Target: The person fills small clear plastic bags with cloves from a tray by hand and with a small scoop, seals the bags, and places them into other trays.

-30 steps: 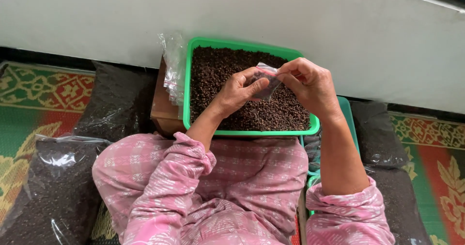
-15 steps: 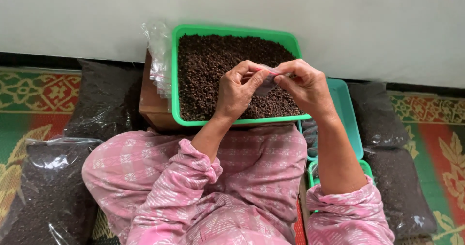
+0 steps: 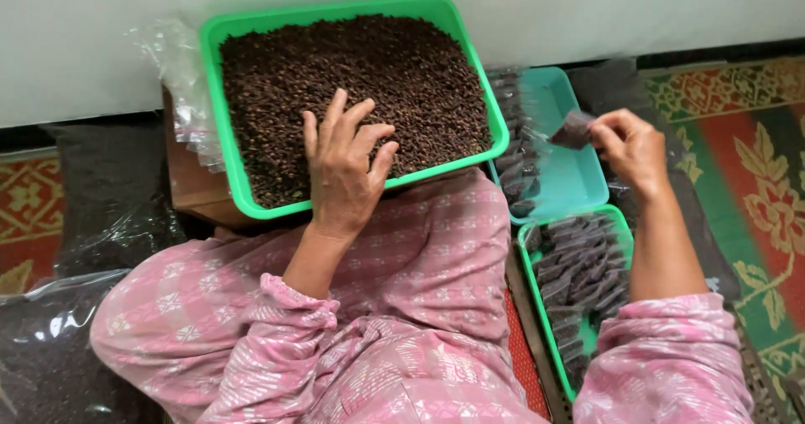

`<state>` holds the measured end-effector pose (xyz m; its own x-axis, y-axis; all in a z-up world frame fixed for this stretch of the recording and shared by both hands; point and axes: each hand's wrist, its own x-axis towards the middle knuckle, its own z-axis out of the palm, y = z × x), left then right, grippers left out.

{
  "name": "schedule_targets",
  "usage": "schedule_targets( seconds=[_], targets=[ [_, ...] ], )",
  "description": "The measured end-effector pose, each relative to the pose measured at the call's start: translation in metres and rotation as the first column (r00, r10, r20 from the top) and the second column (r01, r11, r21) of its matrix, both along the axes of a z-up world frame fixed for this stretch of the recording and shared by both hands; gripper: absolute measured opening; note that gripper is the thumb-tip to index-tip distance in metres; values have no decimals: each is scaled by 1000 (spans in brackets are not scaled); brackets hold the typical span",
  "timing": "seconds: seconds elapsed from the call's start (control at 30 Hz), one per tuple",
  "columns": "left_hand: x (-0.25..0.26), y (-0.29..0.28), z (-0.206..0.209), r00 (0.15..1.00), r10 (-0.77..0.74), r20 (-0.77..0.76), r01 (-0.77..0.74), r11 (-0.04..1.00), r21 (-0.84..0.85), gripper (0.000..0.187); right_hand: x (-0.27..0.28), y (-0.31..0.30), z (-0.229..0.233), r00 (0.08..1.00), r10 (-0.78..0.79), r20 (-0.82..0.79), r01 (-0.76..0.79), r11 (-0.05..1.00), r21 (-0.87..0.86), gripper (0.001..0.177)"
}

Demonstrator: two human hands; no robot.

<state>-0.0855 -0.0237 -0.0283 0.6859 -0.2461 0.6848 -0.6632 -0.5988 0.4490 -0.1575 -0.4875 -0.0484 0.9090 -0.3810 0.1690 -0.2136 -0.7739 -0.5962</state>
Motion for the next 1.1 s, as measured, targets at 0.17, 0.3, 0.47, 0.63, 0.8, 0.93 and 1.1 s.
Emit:
schedule_targets(
  seconds=[0.17, 0.3, 0.47, 0.63, 0.8, 0.93, 1.1],
  targets=[
    [-1, 0, -3, 996, 7, -89, -9, 1000, -23, 11, -36, -78, -105, 988, -42, -151, 32, 997, -65, 11],
    [2, -1, -11, 992, 51, -119, -46, 998, 44, 12, -49, -89, -149, 911, -135, -389, 84, 986, -147, 15],
    [1, -3, -10, 989, 64, -137, -56, 996, 62, 14, -36, -103, -209, 911, -95, -401, 58, 993, -104, 13],
    [1, -3, -12, 985, 74, -157, -65, 996, 62, 15, -21, -66, -209, 952, -15, -305, 26, 999, 34, 12],
    [0, -3, -13, 990, 86, -112, -79, 994, 70, 14, -14, -39, -186, 913, -118, -391, 161, 984, 79, 70],
    [0, -7, -18, 990, 117, -81, -112, 992, 66, 14, -25, -65, -228, 919, -96, -382, 69, 994, -83, 70],
    [6, -11, -33, 995, 99, 32, -101, 993, 66, 18, -9, -58, -229, 929, -14, -369, -29, 993, -111, 75]
  ],
)
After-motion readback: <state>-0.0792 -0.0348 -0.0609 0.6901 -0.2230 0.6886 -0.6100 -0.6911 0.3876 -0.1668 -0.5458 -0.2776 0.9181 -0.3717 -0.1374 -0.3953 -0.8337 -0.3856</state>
